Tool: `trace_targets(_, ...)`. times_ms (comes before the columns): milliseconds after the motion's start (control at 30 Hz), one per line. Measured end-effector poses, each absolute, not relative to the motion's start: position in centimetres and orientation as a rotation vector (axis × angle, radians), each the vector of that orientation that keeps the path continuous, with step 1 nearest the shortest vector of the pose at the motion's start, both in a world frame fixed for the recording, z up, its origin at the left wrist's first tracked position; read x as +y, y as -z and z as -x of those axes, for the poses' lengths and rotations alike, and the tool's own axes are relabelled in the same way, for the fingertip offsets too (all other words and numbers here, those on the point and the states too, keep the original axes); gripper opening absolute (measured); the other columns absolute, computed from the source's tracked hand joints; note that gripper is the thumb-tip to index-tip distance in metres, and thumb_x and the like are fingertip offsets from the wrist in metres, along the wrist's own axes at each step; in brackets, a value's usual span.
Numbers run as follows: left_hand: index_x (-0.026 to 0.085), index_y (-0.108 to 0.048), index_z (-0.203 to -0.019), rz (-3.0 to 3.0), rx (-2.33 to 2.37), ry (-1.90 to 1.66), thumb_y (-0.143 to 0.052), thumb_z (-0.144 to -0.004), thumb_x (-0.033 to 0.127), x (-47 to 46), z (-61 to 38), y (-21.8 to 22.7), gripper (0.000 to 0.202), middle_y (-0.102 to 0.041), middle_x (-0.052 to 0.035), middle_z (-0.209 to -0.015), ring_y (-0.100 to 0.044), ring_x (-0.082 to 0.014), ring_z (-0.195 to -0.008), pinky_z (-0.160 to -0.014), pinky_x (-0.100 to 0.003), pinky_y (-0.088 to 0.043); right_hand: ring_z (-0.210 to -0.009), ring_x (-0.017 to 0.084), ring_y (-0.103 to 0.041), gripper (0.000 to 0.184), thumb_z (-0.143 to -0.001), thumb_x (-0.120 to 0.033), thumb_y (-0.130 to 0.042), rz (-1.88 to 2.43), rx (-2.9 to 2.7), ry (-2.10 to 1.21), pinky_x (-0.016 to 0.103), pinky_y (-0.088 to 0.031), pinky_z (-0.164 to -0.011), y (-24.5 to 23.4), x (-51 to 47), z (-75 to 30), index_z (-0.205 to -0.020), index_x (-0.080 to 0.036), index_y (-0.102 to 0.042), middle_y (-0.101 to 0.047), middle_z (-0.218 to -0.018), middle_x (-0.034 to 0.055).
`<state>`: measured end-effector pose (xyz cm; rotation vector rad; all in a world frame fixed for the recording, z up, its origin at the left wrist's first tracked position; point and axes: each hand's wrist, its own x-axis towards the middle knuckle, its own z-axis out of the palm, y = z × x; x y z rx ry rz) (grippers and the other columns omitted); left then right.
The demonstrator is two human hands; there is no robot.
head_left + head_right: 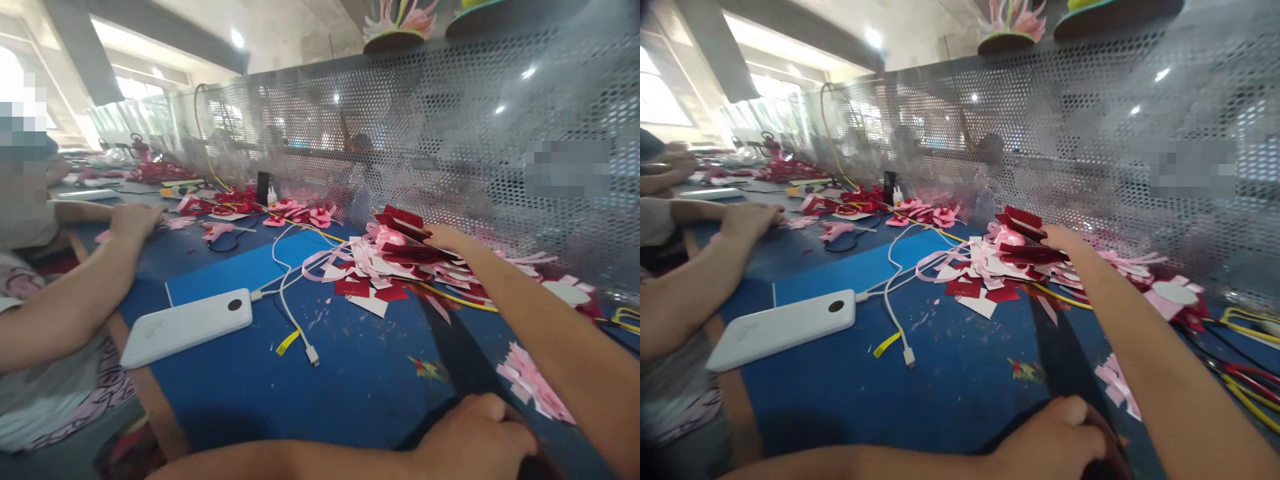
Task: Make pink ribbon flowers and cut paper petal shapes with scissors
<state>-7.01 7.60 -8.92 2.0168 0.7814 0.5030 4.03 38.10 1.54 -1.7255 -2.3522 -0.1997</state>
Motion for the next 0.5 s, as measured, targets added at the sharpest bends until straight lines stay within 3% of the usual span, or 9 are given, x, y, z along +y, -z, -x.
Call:
trace_targets(100, 0.02, -0.07, -0.088, -1.973, 0.793, -0.506, -0.068, -0.065, 0.03, 7.7, 7.0, 8.7, 0.025, -0.06, -0.0059, -0.088, -0.058, -0.022, -0.087, -0.074, -0.031, -0.049, -0.083, 0.021, -0.065, 0.021, -0.076, -0.021, -0.057, 1.772, -2.213, 0.224, 0.027, -0.045, -0.073, -1.4, 37.3, -4.2, -0.09, -0.019, -0.072, -0.071, -0.092, 0.0086)
trace_targets(267, 0.019, -0.07, -0.088, -1.809, 0.697, -0.684, -0.063, -0.069, 0.025, 7.1, 8.4, 7.2, 0.021, -0.061, -0.0037, -0.087, -0.058, -0.017, -0.086, -0.078, -0.026, -0.049, -0.108, 0.031, -0.056, 0.042, -0.09, -0.017, -0.028, 1.726, -1.736, 0.36, 0.044, -0.041, -0.087, -2.8, 36.2, -4.3, -0.12, -0.008, -0.056, -0.059, -0.117, 0.0241)
trace_targets(400, 0.015, -0.069, -0.081, -1.665, 0.768, -0.746, -0.06, -0.067, 0.02, 6.9, 8.9, 5.6, 0.017, -0.059, -0.0061, -0.098, -0.058, -0.0136, -0.076, -0.071, -0.027, -0.051, -0.108, 0.033, -0.055, 0.027, -0.083, -0.017, -0.045, 1.447, -1.59, 0.073, 0.049, -0.036, -0.095, -5.1, 35.3, -5.6, -0.1, -0.01, -0.064, -0.065, -0.105, 0.0217)
trace_targets(500, 0.015, -0.066, -0.083, -1.534, 0.837, -0.819, -0.062, -0.067, 0.019, 7.9, 8.3, 5.6, 0.017, -0.059, -0.0057, -0.09, -0.058, -0.0142, -0.075, -0.073, -0.032, -0.05, -0.097, 0.03, -0.061, 0.018, -0.08, -0.02, -0.05, 1.366, -1.594, -0.078, 0.046, -0.044, -0.087, -6.1, 34.0, -5.8, -0.087, -0.012, -0.065, -0.068, -0.095, 0.0173)
